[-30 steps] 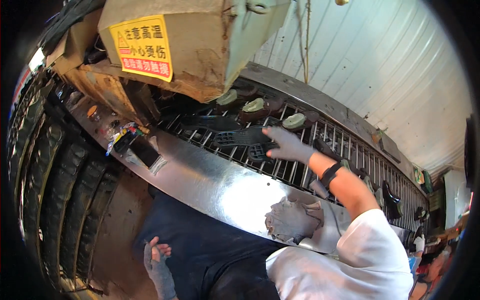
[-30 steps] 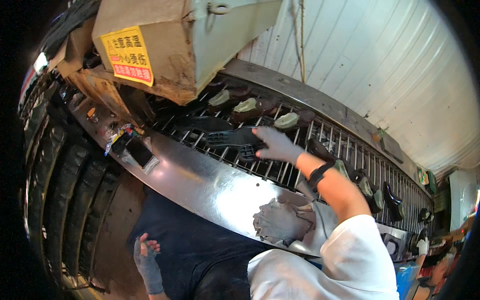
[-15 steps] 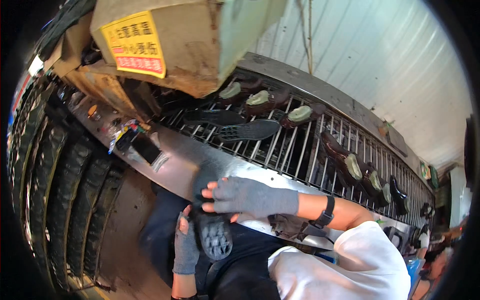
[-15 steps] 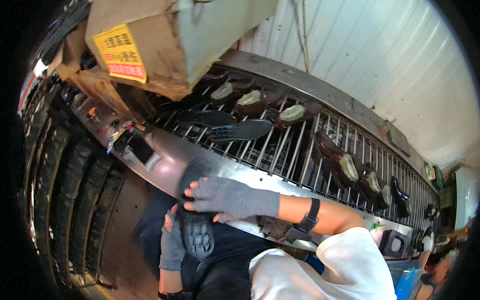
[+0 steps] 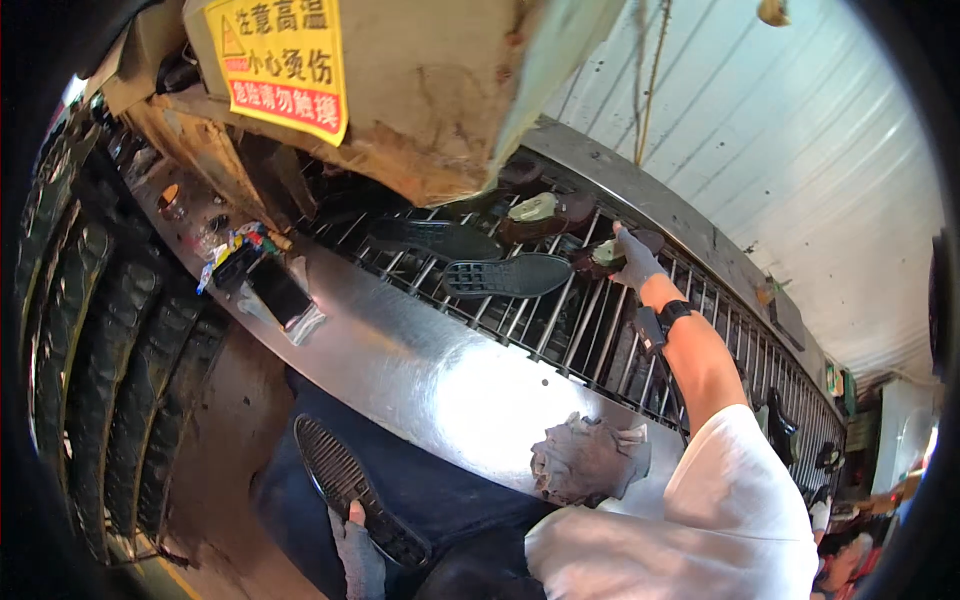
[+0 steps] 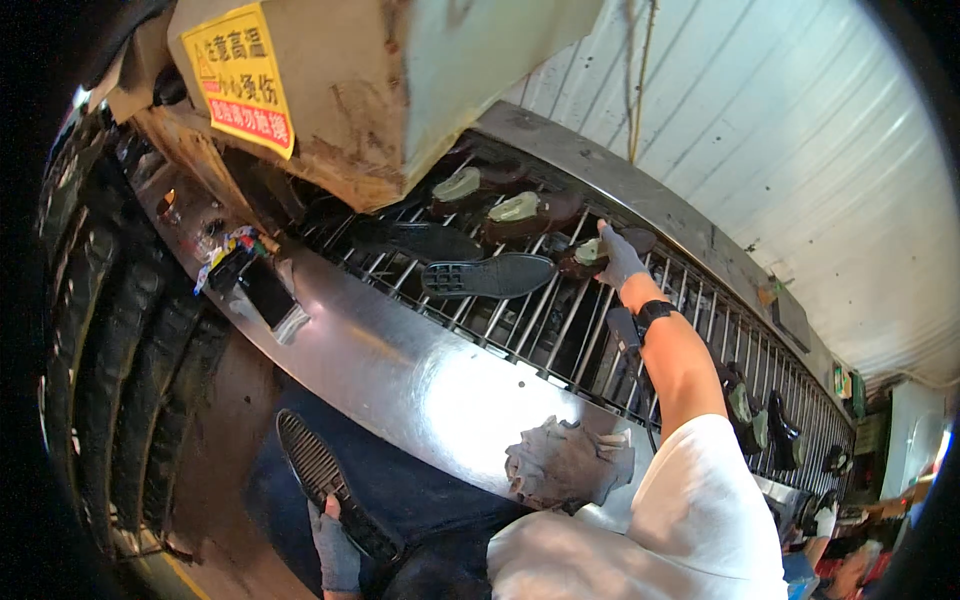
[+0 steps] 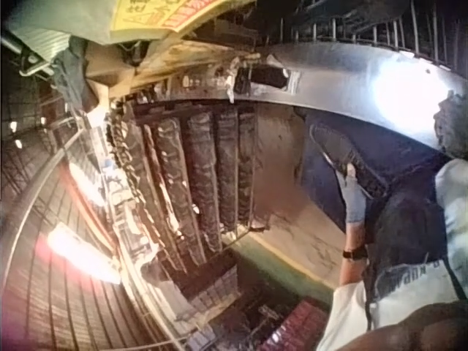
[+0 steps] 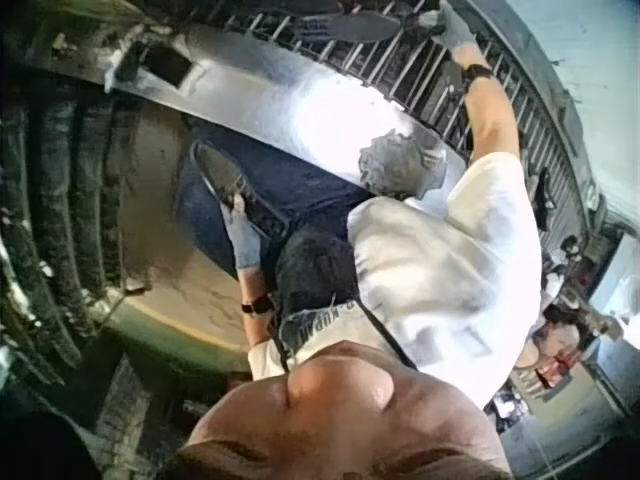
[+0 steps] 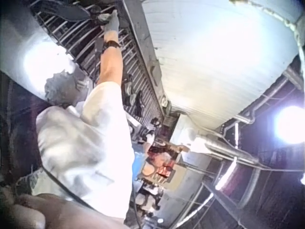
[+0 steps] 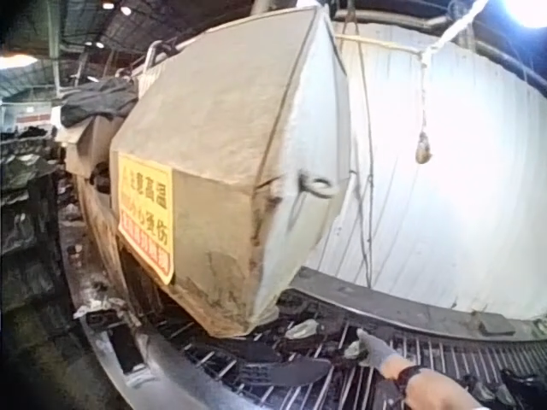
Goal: The recorder is inspecting the finish and quality of leather shoes before placing them on a conveyor belt.
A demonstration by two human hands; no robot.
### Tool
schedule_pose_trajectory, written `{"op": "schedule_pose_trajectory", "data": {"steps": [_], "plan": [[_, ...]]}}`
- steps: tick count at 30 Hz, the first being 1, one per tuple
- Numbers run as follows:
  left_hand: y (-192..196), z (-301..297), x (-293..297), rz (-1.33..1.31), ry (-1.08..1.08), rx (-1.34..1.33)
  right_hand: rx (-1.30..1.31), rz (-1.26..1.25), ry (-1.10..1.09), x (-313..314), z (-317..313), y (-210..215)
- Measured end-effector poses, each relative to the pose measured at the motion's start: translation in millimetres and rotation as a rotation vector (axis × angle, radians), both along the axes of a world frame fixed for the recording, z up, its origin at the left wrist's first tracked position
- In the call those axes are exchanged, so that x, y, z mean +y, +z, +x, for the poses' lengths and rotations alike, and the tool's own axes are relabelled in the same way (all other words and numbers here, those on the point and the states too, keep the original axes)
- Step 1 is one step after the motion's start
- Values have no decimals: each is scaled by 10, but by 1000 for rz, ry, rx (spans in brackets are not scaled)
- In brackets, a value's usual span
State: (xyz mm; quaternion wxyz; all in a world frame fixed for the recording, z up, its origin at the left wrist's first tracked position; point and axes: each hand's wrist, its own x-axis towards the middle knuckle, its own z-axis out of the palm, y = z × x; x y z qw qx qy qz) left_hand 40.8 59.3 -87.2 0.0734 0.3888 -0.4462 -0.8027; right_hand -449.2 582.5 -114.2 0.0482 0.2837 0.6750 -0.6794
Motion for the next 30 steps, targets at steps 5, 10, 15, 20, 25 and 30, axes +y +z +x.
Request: {"op": "schedule_pose_trajectory", "data": {"steps": [5,10,15,20,25,30], "plan": [[88,-45,-35,54,12,2,44,-143,-77,-36,-58,-138],[167,64,-283,-208,-72,-67,64,-428,96,227,592,-64],[281,-53,-603,-516,72,219,3,-310,265,-187,1619,210],[531,-494,-327,-270,-216,447,-229,-758,783,-1696,2490,618],[903,-714,-206,-282,-106,529,130,-327,1210,-2968,3193,1154],[1221,-354,-534,21,-14,627,-161,-684,1343,-3676,3547,1461]]}}
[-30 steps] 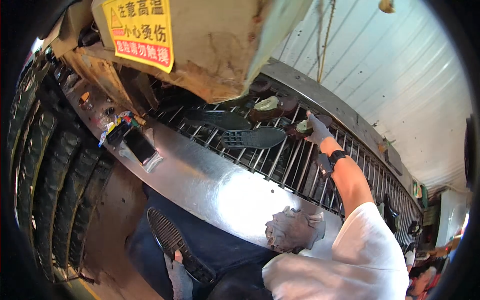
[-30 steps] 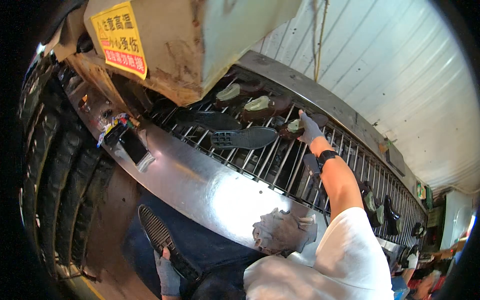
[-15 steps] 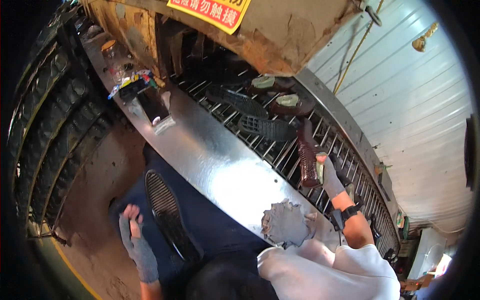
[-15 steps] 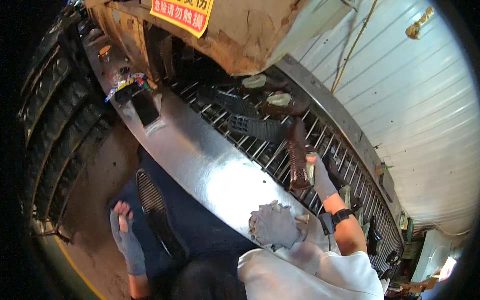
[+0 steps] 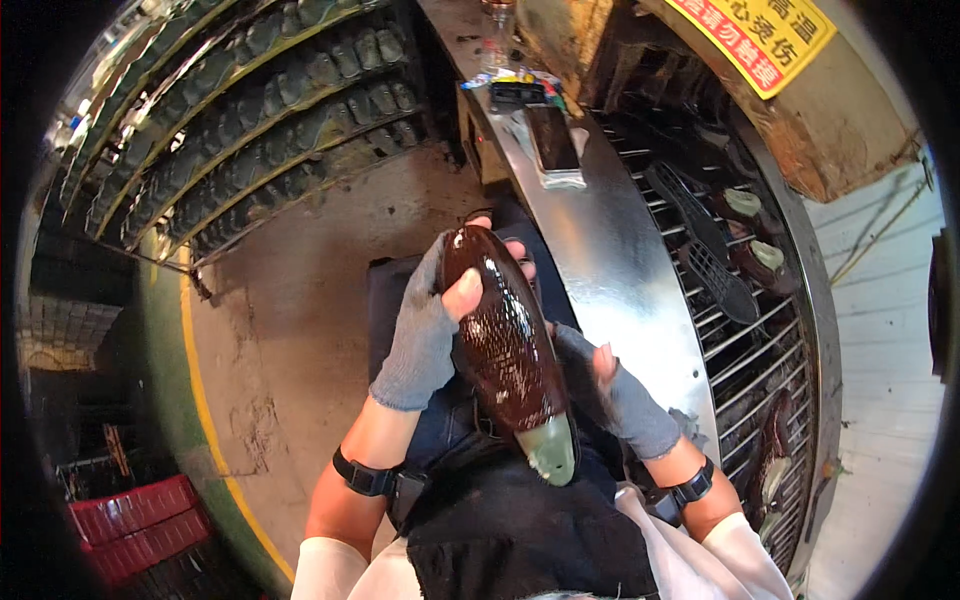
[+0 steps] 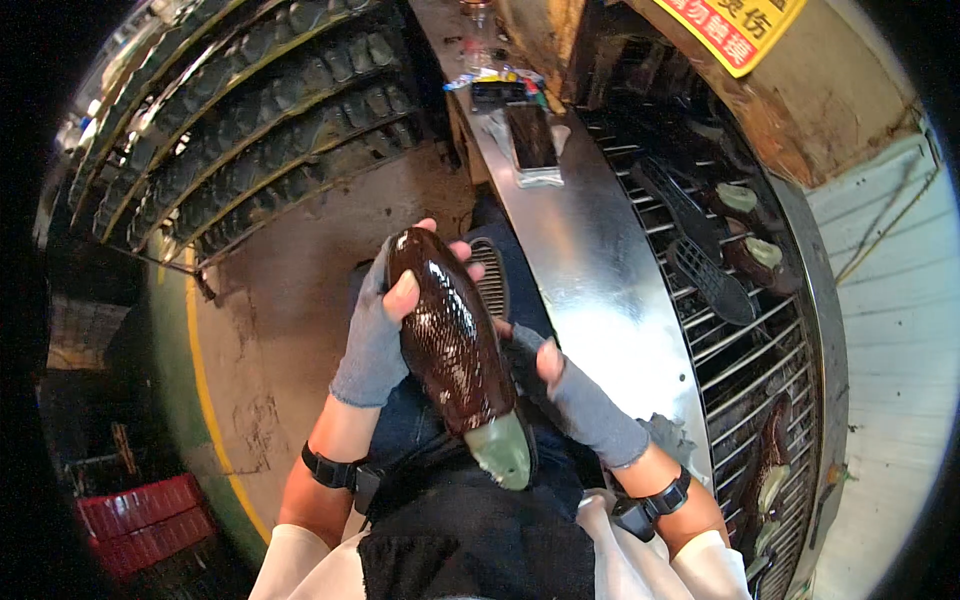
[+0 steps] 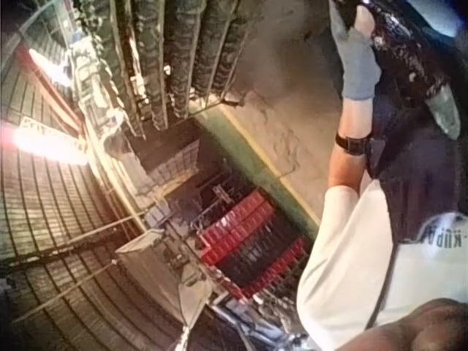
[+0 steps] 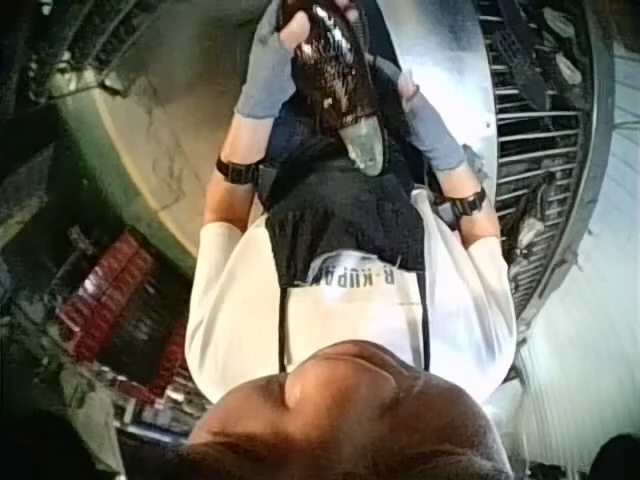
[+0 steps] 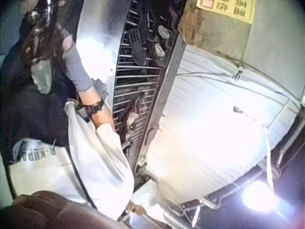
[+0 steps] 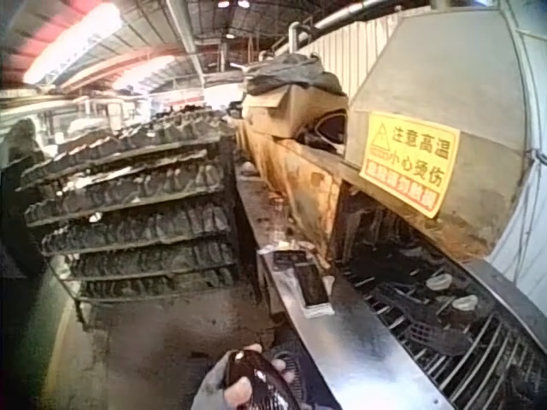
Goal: The recorder is inspecting the finish and quality of leather shoes before placing them on a conveyor belt.
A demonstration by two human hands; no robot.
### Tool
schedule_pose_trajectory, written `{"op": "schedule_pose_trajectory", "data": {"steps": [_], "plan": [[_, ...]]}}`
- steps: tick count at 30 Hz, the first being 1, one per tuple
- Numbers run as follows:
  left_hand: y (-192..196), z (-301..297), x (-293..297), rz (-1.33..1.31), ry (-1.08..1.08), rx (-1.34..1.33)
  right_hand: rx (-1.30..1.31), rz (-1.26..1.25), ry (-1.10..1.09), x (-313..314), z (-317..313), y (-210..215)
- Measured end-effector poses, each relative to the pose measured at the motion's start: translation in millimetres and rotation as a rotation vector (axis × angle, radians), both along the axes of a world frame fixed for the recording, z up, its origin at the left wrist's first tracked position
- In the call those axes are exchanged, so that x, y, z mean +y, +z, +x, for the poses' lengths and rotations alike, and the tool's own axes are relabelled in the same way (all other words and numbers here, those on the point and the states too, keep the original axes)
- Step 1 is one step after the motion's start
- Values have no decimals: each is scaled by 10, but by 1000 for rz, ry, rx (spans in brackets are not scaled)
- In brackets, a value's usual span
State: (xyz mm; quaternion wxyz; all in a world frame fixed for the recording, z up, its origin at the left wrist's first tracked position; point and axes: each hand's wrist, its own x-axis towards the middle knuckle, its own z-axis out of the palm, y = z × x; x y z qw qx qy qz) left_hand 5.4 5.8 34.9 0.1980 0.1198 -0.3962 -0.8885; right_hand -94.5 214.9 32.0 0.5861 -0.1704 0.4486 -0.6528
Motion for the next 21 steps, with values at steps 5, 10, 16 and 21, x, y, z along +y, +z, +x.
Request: {"op": "schedule_pose_trajectory", "data": {"steps": [5,10,16,21], "plan": [[-26,138,28,-69,-83,14,-126,86,86,-83,124,-40],[-465,-169,-189,-94,-95,58,-175,33,13,47,79,-101],[-946,-446,-258,-1668,11,-724,-158,98,-224,152,-214,83],[-528,-269,-510,-339,-249,-314,-238,133,-261,247,-271,121]]}}
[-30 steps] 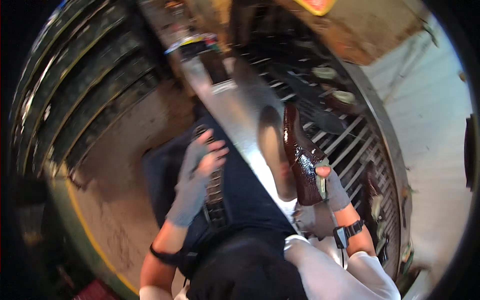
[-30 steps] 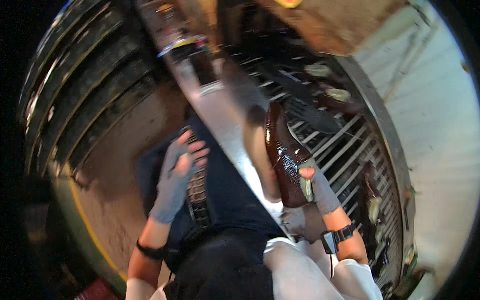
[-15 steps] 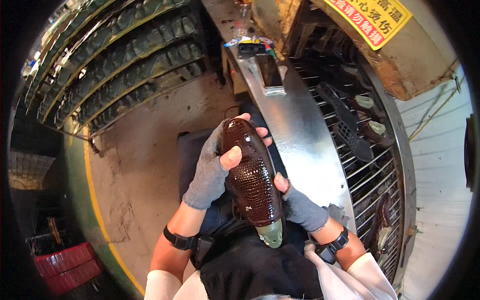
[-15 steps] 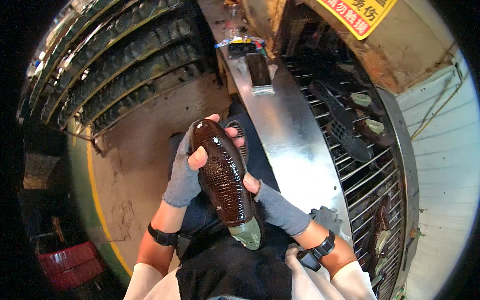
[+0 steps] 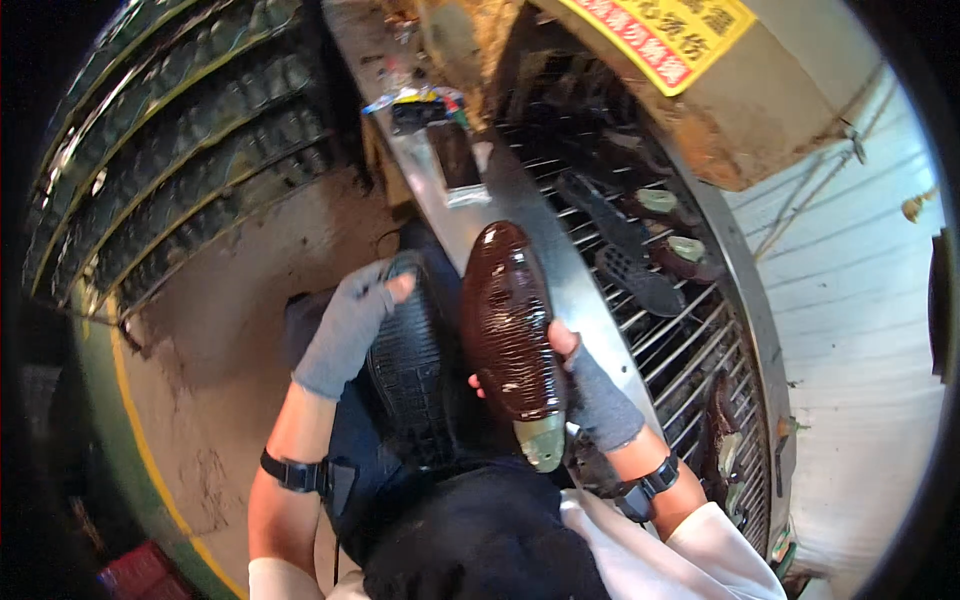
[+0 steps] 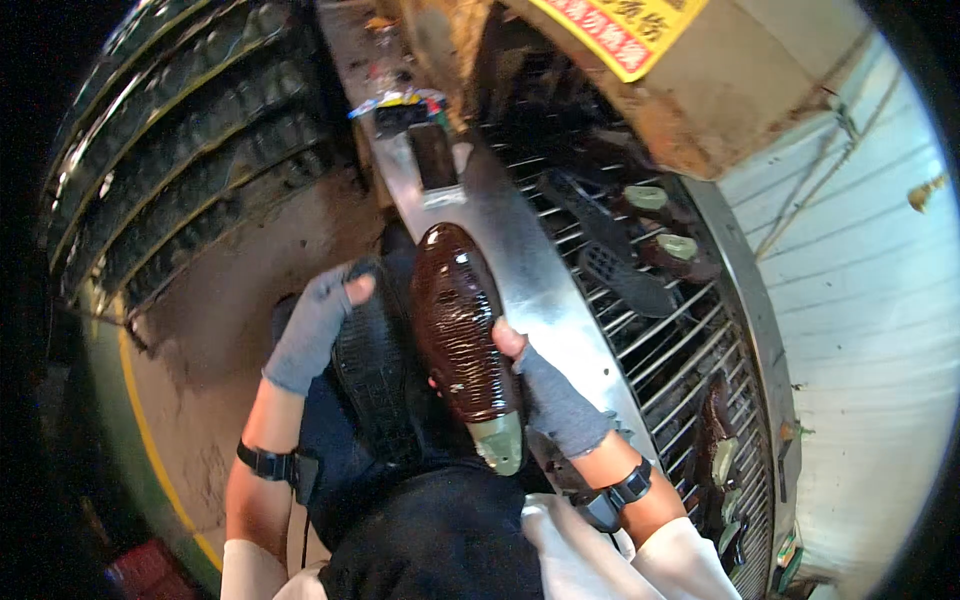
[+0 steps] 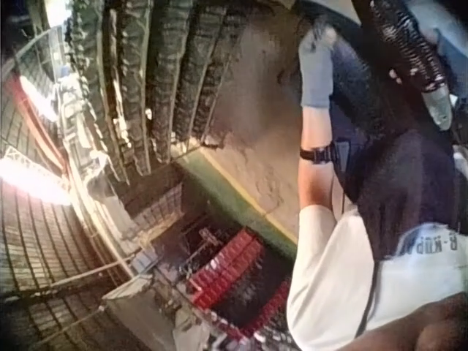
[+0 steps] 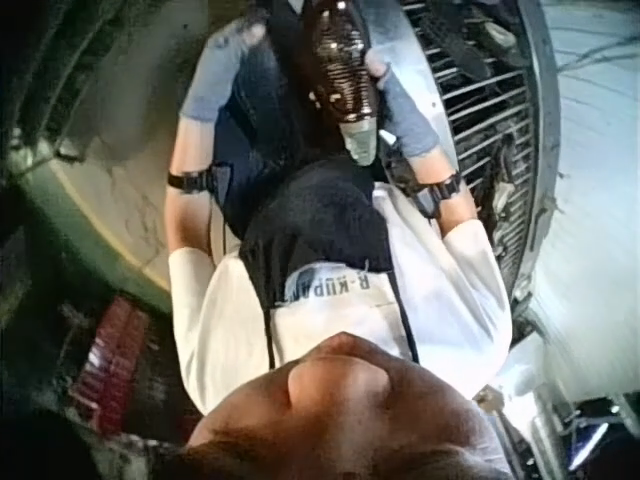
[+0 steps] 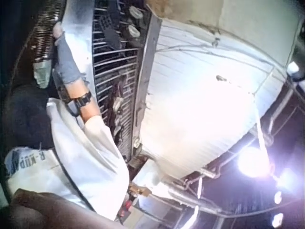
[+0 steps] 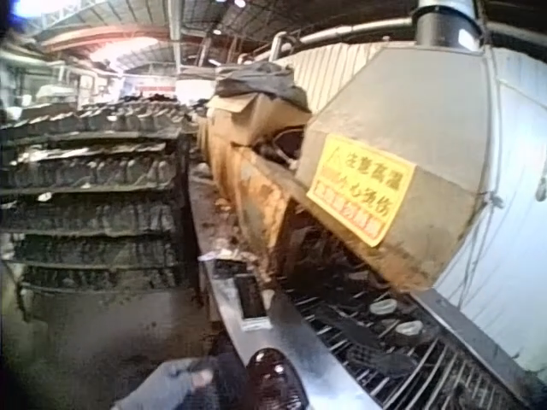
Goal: The recorder is inspecting the finish and quality of leather shoes before placing them on a conveyor belt.
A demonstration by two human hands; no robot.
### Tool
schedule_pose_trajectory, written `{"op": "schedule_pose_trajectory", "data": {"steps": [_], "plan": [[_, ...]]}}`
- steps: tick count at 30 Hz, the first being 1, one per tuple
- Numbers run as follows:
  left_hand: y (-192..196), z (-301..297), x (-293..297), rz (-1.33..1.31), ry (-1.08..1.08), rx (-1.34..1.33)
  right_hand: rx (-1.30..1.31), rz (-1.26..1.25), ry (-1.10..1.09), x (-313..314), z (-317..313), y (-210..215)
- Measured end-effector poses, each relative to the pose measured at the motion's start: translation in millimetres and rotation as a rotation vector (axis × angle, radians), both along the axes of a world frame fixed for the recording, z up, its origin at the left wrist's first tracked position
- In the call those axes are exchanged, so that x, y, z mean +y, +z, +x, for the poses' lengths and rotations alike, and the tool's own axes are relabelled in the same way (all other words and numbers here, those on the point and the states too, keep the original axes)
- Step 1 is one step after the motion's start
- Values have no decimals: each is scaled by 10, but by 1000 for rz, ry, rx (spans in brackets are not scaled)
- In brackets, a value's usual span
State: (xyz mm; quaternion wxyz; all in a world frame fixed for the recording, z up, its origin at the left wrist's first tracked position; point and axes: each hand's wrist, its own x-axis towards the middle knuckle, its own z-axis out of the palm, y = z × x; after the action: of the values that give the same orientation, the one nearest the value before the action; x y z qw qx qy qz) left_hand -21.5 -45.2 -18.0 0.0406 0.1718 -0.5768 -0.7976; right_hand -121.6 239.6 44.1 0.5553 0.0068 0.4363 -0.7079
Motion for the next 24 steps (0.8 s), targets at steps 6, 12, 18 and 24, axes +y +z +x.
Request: {"op": "schedule_pose_trajectory", "data": {"steps": [6,12,18,24], "plan": [[399,151,-74,258,136,282,-207,-235,258,-434,200,-370],[442,283,-14,194,118,330,1,-106,184,-611,466,-483],[550,269,44,129,52,296,43,-164,218,-548,442,-476],[534,190,49,188,8,259,32,-141,202,-577,389,-536]]}}
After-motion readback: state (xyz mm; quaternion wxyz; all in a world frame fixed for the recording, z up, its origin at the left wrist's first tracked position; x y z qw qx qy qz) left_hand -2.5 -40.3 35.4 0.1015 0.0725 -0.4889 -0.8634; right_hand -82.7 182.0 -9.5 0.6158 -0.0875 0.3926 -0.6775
